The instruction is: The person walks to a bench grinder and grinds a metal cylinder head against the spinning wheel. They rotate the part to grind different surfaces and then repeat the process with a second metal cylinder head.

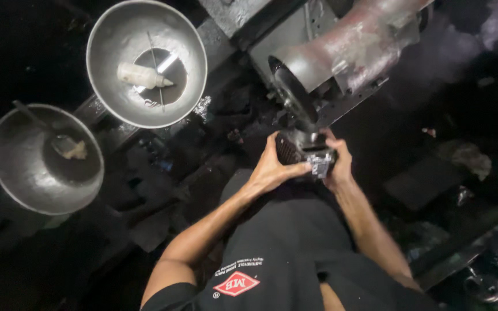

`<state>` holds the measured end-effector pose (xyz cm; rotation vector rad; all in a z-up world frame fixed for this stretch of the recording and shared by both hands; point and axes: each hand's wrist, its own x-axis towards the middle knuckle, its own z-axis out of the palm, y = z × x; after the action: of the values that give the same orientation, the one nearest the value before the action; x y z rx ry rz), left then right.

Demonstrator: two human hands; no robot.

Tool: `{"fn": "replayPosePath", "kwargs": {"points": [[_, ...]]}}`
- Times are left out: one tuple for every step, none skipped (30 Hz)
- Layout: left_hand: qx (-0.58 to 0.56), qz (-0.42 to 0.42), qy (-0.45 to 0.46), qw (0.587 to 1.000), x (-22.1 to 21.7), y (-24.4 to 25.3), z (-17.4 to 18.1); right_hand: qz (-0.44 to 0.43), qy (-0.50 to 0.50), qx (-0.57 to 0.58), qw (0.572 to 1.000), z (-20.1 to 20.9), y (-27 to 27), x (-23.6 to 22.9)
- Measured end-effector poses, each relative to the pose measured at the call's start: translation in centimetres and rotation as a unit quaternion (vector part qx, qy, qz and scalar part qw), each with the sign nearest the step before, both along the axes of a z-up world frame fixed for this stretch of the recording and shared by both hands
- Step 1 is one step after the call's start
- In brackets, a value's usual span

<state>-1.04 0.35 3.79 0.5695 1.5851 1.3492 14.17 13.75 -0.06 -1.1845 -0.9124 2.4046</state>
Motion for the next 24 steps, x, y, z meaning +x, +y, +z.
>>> {"fn": "replayPosePath", "kwargs": {"points": [[-0.007,0.012,0.006,1.0,0.0,-0.2,-0.2,-0.005,0.004,-0.017,1.0,0.2,-0.3,-0.3],[-0.009,0.02,-0.01,1.0,0.1,-0.1,-0.6,-0.007,0.009,-0.029,1.0,0.4,0.0,-0.7],[-0.01,0.028,-0.026,0.999,0.1,-0.1,-1.0,-0.009,0.013,-0.041,0.999,0.7,0.1,-0.9],[-0.01,0.035,-0.039,0.999,0.0,-0.1,-1.3,-0.018,0.002,-0.031,0.999,0.9,0.3,-1.4],[-0.002,0.03,-0.075,0.997,-0.3,0.0,-1.8,-0.027,-0.009,-0.021,0.999,1.2,0.5,-1.9],[0.004,0.022,-0.115,0.993,-0.3,0.0,-2.4,-0.039,-0.025,-0.014,0.999,1.6,0.3,-1.7],[0.009,0.014,-0.155,0.988,-0.3,-0.1,-3.1,-0.032,-0.022,-0.011,0.999,2.1,0.1,-1.5],[0.03,0.004,-0.22,0.975,0.1,0.0,-3.8,-0.026,-0.022,-0.007,0.999,2.9,0.0,-1.0],[0.05,-0.006,-0.284,0.957,0.3,0.2,-4.6,-0.019,-0.021,-0.003,1.0,3.8,-0.2,-0.4],[0.07,-0.016,-0.344,0.936,0.2,0.5,-5.4,0.0,-0.047,0.054,0.997,4.7,-0.2,-0.2],[0.089,-0.034,-0.394,0.914,0.1,0.9,-6.1,0.019,-0.074,0.112,0.991,5.8,-0.2,0.1],[0.104,-0.051,-0.445,0.888,0.2,1.0,-6.8,0.038,-0.103,0.165,0.98,6.8,-0.5,0.8],[0.119,-0.066,-0.495,0.858,0.3,1.2,-7.3,0.021,-0.1,0.181,0.978,7.8,-0.8,1.4],[0.15,-0.106,-0.524,0.832,0.3,1.5,-7.5,0.004,-0.097,0.198,0.975,8.8,-0.9,2.1],[0.18,-0.144,-0.55,0.802,0.3,1.8,-7.4,-0.013,-0.095,0.215,0.972,9.4,-0.9,2.5],[0.211,-0.183,-0.573,0.77,0.2,2.1,-7.0,-0.025,-0.062,0.17,0.983,9.8,-0.8,2.7],[0.217,-0.195,-0.508,0.811,0.1,2.5,-6.4,-0.037,-0.029,0.125,0.991,9.9,-0.7,3.0],[0.221,-0.206,-0.44,0.845,0.1,2.6,-5.5,-0.05,0.004,0.079,0.996,9.8,-0.7,3.2],[0.225,-0.216,-0.37,0.875,0.1,2.6,-4.4,-0.054,0.061,0.016,0.997,9.5,-0.7,3.3],[0.192,-0.225,-0.222,0.929,-0.2,2.3,-3.2,-0.057,0.12,-0.046,0.99,8.8,-0.6,3.1],[0.155,-0.227,-0.067,0.959,-0.5,1.5,-1.9,-0.059,0.179,-0.108,0.976,8.0,-0.7,2.8],[0.116,-0.221,0.089,0.964,-0.6,0.8,-0.8,-0.054,0.152,-0.093,0.982,7.3,-0.6,2.7],[0.107,-0.209,0.092,0.968,-0.6,0.0,0.1,-0.05,0.125,-0.078,0.988,6.4,-0.6,2.4],[0.098,-0.198,0.093,0.971,-0.3,-0.8,0.9,-0.047,0.097,-0.064,0.992,5.5,-0.7,2.3]]}}
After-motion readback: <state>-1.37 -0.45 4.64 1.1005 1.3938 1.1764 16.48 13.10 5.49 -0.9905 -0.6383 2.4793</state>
